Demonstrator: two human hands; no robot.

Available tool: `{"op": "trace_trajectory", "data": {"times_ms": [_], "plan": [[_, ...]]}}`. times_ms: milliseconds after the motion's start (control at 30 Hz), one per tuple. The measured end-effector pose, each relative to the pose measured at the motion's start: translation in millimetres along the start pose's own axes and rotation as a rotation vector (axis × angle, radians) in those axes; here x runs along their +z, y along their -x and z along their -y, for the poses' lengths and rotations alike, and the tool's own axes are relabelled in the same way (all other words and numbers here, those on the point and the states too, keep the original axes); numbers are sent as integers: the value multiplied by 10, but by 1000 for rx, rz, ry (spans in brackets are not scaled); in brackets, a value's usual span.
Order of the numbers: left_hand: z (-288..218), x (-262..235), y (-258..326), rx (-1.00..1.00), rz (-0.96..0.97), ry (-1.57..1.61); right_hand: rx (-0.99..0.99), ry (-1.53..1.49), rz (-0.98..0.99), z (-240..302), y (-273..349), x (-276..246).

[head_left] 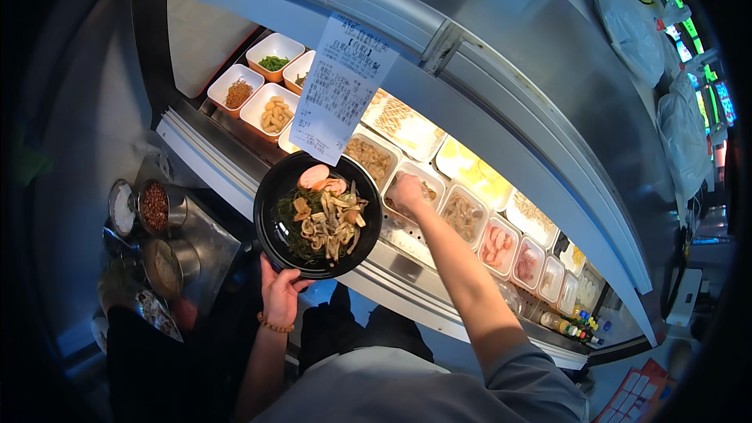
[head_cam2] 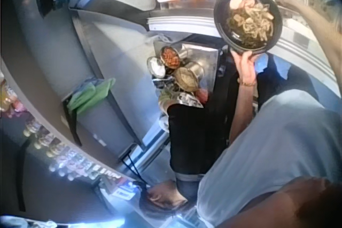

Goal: The person assembles food items into a black bowl and a rectangular container using a variety of ingredients from a refrigerated display case. They add sliced vegetables, leafy greens, and cooked meat to the containers, then place them on a counter.

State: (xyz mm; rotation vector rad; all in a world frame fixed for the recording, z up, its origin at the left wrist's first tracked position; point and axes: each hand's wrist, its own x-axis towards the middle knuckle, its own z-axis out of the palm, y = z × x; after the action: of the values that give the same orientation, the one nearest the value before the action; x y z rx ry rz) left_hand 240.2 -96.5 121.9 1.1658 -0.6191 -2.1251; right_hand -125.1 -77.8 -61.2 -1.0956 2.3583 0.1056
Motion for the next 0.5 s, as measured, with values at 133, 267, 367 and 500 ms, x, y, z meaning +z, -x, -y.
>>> {"op": "trace_trajectory", "data": {"times_ms": [133, 267, 367, 500], "plan": [[-57, -121, 130, 43, -62, 14, -27, -91, 12, 452, 398, -427], [-79, -92, 74, 47, -18, 42, 16, -124, -4, 184, 283, -269], [-70, -67, 76, 29, -27, 64, 56, -226, -9, -39, 154, -55], [-96, -93, 48, 38, -35, 50, 126, -904, 215, -384, 177, -304]]}}
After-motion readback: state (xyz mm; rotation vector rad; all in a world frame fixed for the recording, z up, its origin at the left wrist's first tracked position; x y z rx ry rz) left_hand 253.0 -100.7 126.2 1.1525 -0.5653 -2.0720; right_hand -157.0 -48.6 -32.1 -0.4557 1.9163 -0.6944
